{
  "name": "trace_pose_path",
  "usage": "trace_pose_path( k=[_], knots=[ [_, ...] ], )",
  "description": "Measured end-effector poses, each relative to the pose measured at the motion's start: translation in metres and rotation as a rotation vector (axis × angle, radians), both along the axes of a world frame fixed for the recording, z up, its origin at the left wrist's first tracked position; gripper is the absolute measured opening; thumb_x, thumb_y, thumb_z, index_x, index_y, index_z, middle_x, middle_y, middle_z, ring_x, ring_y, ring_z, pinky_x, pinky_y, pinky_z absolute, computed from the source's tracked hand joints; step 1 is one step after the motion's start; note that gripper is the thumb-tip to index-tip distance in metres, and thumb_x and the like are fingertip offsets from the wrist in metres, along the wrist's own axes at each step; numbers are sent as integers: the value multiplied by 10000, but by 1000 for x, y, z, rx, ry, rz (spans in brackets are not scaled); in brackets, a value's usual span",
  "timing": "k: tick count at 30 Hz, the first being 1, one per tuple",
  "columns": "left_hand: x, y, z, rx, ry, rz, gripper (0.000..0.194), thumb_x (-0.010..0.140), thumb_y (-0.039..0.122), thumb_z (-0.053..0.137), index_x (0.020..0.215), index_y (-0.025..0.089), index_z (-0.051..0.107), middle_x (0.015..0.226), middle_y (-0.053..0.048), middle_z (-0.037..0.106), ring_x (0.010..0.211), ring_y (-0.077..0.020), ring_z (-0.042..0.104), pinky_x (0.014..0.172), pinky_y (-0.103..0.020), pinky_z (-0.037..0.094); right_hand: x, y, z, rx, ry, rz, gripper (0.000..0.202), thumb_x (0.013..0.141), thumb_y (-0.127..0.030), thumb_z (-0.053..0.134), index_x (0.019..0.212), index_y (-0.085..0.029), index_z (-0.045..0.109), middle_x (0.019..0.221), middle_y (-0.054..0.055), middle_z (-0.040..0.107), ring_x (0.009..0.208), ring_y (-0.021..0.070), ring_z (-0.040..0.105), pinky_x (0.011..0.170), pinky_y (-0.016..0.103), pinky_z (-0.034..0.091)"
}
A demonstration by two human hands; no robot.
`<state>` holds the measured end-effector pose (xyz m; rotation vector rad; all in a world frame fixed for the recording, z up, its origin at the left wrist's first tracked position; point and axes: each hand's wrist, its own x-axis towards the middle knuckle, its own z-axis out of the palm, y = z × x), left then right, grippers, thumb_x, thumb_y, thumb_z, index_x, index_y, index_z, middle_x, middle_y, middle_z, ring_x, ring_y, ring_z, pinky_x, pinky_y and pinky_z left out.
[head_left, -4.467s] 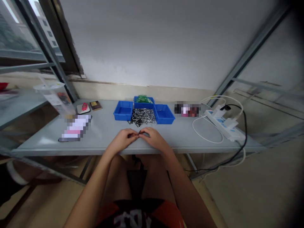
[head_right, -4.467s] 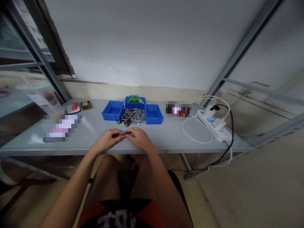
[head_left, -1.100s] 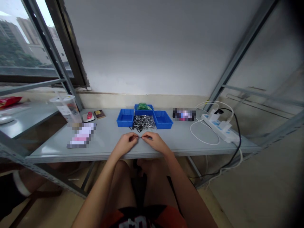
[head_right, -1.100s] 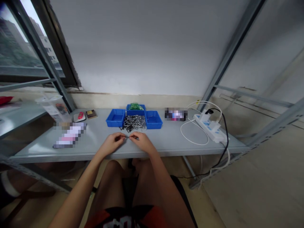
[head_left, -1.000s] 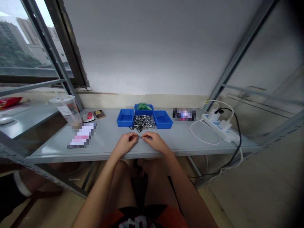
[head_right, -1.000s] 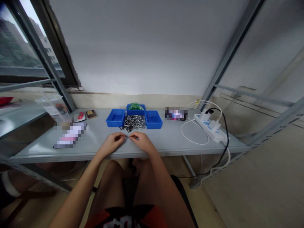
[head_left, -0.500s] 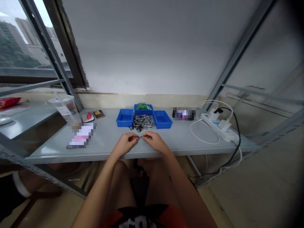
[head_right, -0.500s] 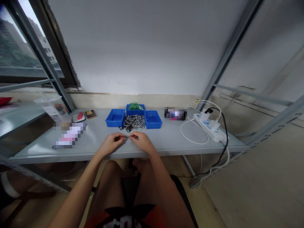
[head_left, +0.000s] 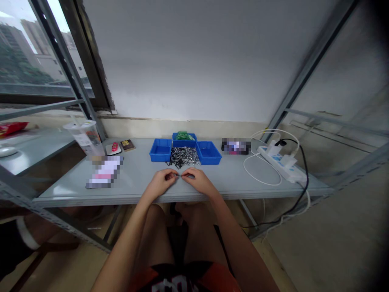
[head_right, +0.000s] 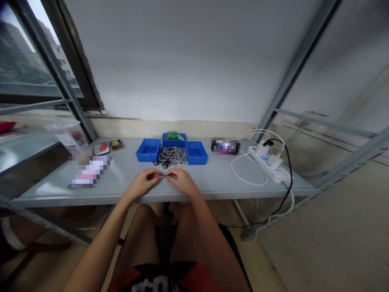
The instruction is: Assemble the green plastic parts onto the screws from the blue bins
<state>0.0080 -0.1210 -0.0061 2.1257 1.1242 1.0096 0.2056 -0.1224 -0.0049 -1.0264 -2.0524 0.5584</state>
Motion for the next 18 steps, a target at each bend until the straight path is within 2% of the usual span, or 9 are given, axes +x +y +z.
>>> trace_pose_path(
  k=[9,18],
  knots=[
    [0,-1,2,28,38,13,274,831,353,515,901,142,675,840,-61,672,731,-156,573,684,-251,428,0,-1,0,-14,10,-13,116,808,-192,564,869,-199,662,869,26,657,832,148,587,772,282,438],
    [0,-2,3,27,41,-9,258,830,337,514,898,142,669,810,-49,667,715,-150,569,672,-244,428,-1,-2,1,-4,-1,-16,107,805,-180,565,858,-196,657,863,26,650,832,151,584,771,285,438]
  ],
)
